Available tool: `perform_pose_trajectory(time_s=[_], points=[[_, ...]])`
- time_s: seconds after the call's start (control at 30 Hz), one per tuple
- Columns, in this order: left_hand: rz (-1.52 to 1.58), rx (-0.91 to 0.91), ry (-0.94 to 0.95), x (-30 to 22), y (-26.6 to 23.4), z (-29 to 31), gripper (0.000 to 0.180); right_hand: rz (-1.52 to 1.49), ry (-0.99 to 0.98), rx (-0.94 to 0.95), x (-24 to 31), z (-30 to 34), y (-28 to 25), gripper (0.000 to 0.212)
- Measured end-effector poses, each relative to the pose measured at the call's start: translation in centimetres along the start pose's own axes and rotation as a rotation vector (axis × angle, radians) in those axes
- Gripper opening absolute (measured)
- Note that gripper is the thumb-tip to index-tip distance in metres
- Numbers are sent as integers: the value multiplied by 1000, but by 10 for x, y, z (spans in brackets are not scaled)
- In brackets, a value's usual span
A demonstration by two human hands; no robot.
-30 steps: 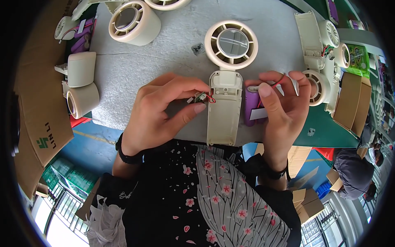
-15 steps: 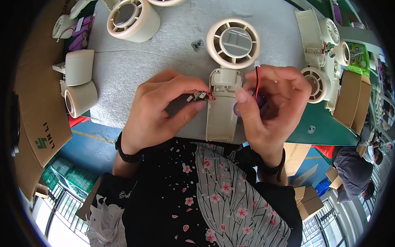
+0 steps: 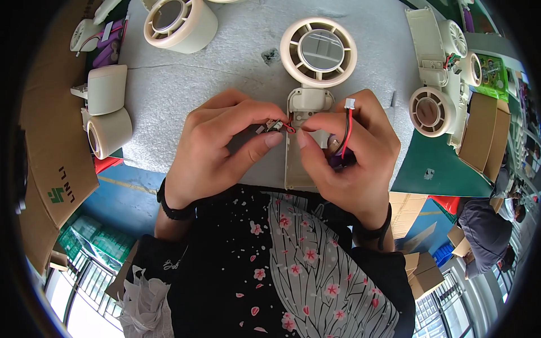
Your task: The person connects a battery to a circuit board inside a fan housing by hand, then sets the housing aside. They pick up a box of batteries, remove one, and connect it to the circuit board of another fan housing.
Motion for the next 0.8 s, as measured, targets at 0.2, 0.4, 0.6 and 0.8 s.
perform_pose_trajectory(time_s=[0.2,0.4,0.6,0.8], points=[[-3,4,-3,0,0,0,22,25,-2,71,6,0,8,27],[-27,1,23,-2,1,0,24,39,5,41,5,-4,9,21],[-30,-4,32,-5,0,0,32,27,16,39,5,-5,8,18],[-54,-18,64,-5,2,1,37,62,-1,55,7,-6,10,17]])
Point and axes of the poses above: each hand's wrist, its own z-axis away from the middle knuckle, its own y-axis out of the palm, x = y × z, the point moved 8 cm from there along -z, towards the middle knuckle, and after that the axes turned 9 degrees about -z, right-handed, at the moved point
